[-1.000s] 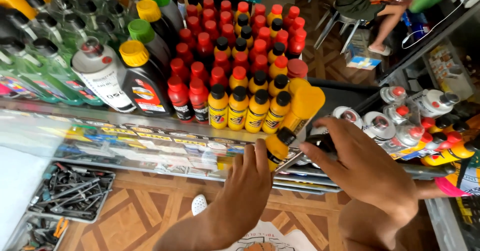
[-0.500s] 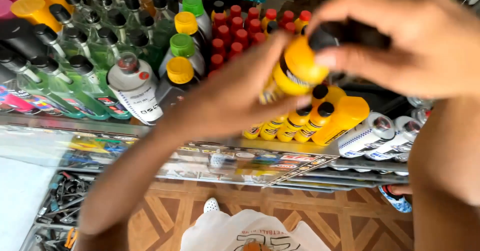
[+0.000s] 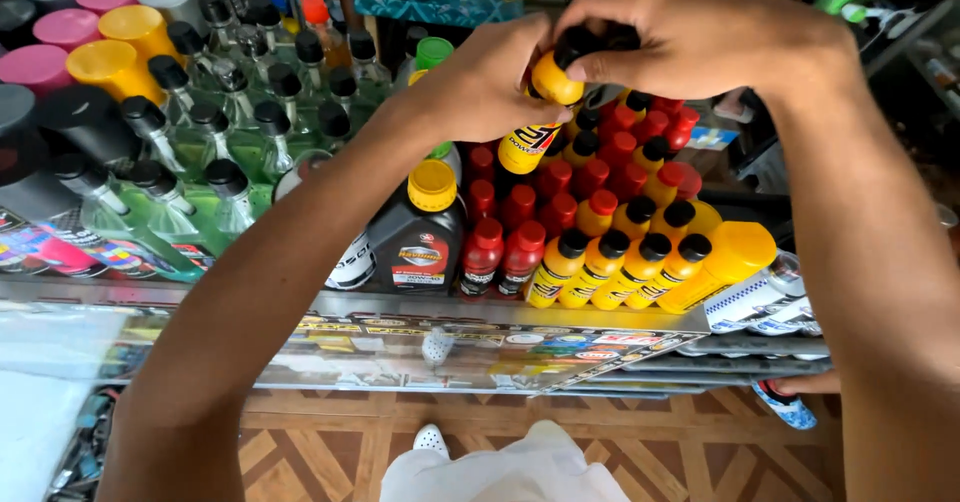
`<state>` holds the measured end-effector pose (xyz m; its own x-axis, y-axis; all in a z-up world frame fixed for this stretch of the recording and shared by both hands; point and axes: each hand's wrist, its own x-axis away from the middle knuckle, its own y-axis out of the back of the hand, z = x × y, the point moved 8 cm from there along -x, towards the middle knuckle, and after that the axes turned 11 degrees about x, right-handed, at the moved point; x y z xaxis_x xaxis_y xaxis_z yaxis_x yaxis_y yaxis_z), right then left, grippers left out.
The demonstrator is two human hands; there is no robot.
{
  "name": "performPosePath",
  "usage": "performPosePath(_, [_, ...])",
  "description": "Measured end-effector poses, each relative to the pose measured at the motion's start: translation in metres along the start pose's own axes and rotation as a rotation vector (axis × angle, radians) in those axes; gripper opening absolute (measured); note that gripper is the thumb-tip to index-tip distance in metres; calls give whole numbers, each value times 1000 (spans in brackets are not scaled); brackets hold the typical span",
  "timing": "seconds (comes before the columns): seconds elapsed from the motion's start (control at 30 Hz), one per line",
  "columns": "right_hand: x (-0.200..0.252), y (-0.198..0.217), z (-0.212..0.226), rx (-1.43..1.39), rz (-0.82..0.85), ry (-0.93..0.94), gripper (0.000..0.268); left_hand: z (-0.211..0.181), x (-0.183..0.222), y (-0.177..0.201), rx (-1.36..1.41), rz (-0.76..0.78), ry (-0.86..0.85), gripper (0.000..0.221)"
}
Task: Wiping down and cleaning bottles of motor oil and other motorcycle fluids on a display shelf.
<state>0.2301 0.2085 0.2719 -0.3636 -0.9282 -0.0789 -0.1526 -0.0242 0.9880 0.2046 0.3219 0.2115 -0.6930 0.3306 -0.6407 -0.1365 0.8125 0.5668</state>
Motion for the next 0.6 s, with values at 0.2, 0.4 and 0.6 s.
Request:
performPosePath(0.2, [-21,-38,-6,51,98,-23,40,53,12,-25,-87,0,183,57])
performPosePath(0.4, [-42,-81,8,-36,192,78,33,46,31,-12,-72,-108,41,55])
performPosePath(0.6, [-45,-146,-5,197,342,96,30,-24,60,10,-58,-179,83,44])
